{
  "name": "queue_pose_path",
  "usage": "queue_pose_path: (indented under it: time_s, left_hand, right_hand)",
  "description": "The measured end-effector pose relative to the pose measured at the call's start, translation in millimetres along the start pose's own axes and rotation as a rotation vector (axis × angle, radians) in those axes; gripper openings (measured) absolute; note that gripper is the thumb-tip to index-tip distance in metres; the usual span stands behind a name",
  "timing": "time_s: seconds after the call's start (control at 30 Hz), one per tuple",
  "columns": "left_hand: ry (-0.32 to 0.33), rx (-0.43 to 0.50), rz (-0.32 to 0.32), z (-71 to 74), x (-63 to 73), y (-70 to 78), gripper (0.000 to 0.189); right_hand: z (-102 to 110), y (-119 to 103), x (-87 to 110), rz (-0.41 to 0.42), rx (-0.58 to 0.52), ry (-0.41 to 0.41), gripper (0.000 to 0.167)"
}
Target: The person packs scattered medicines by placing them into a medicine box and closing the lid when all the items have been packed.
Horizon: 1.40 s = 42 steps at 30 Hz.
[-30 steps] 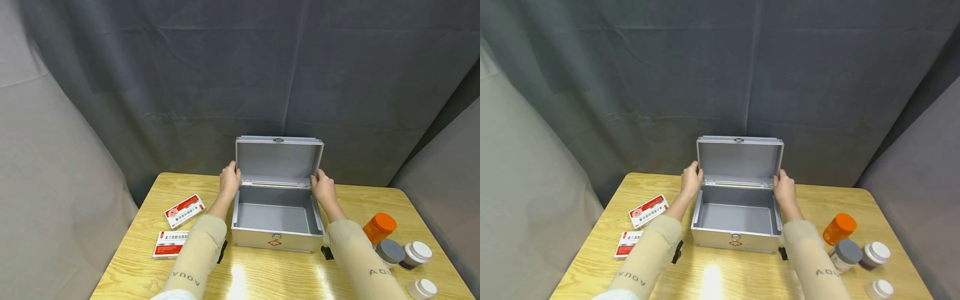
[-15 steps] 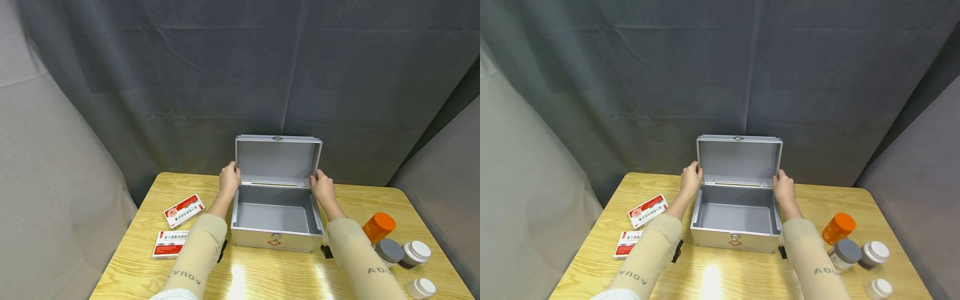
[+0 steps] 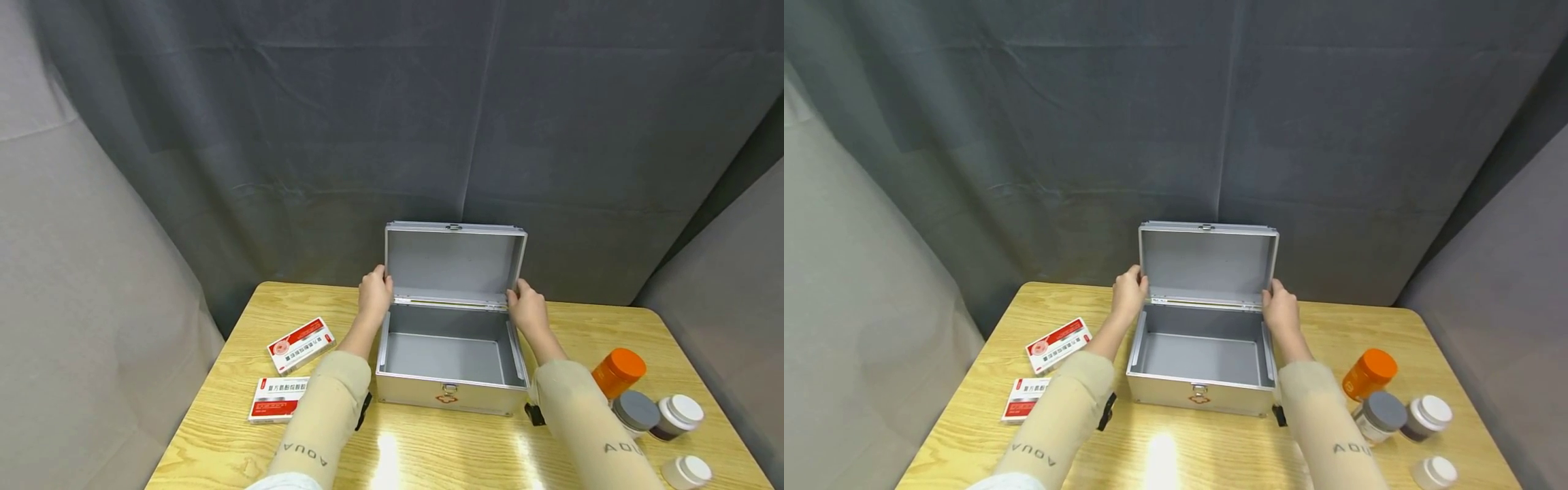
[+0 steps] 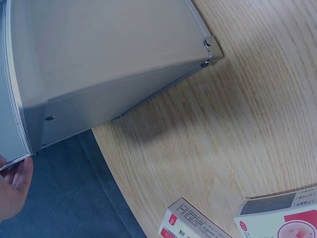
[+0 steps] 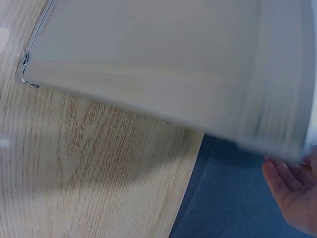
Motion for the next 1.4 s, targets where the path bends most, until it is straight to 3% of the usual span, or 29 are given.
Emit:
queue_pose_path:
  time_s: [0.5, 0.87, 1.13, 1.4]
  left_hand:
    - [0.044, -0.002, -0.048, 2.2, 3.0, 2.4, 0.016]
    - [0.049, 0.002, -0.047, 3.0, 2.9, 2.5, 0.016]
    - [0.051, -0.003, -0.044, 2.3, 4.4, 3.1, 0.018]
    - [0.055, -0.006, -0.054, 2.0, 5.3, 4.1, 0.016]
  right_hand:
    - [-1, 1, 3.3, 0.006, 0.009, -0.033, 0.017]
    - [-5, 7, 8.6, -0.037, 0.103, -0.199, 0.048]
    - [-6, 12, 28.4, 0.006, 0.229, -0.2, 0.064]
    - [-10, 13, 62.2, 0.092, 0.312, -0.268, 0.069]
Point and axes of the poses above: each hand's wrist, its own x-axis away from the middle knuckle, its own z-axis out of the back of the hand, y = z × x, the point moved 9 cm from there along -x, towards the middle knuckle, and after that the axes turned 2 degrees about x, right-handed, at the moved point
